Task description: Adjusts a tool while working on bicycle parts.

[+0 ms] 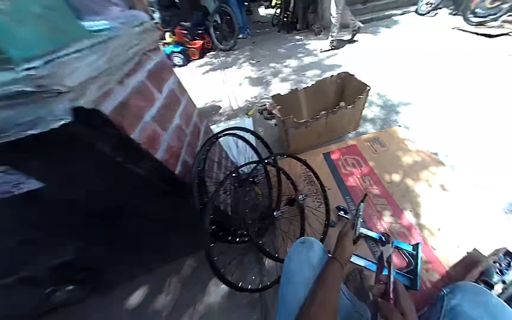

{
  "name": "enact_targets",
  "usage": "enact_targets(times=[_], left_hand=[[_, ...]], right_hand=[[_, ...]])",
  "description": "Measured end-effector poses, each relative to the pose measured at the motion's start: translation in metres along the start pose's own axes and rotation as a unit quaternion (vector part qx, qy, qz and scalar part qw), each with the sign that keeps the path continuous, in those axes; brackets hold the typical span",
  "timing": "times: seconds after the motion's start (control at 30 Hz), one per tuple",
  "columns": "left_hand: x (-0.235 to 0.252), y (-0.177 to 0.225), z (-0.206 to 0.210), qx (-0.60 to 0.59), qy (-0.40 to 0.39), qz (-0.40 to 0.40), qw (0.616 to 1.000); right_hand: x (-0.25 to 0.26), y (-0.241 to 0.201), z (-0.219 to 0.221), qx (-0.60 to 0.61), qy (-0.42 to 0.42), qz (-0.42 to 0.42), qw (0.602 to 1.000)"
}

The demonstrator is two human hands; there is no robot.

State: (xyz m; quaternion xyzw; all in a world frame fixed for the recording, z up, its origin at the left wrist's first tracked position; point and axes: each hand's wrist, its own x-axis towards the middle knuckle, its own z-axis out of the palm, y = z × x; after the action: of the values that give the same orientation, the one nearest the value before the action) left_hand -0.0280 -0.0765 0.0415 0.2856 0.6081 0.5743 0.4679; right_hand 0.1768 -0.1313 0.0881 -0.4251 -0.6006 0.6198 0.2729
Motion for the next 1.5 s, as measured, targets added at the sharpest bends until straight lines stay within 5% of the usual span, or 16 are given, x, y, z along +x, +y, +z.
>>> enact_targets(times=[0.2,0.5,1.2,1.33,1.43,1.5], left_hand=[[0.011,-0.014,0.0,0.023,-0.025,-0.013,0.999],[0.018,-0.013,0.018,0.262,-0.025,-0.047,0.964],[0.03,-0.005,0.007,0.341,-0.07,-0.071,0.935],[0.031,-0.008,0.005,0.344,-0.072,-0.059,0.934],[0.027,-0.005,0.002,0.339,-0.066,-0.051,0.937],[0.024,-0.007,0.004,0.329,-0.065,-0.052,0.941]], right_hand=[[0.018,0.027,0.01,-0.063,0.052,0.068,0.994],[0.063,0.032,0.011,-0.013,0.021,0.057,0.998],[0.089,0.057,0.02,-0.149,-0.022,0.052,0.987],[0.097,-0.006,0.017,-0.204,-0.038,0.156,0.966],[0.137,-0.095,-0.01,-0.022,-0.116,0.293,0.949],[0.159,-0.11,-0.033,0.122,-0.151,0.357,0.914]])
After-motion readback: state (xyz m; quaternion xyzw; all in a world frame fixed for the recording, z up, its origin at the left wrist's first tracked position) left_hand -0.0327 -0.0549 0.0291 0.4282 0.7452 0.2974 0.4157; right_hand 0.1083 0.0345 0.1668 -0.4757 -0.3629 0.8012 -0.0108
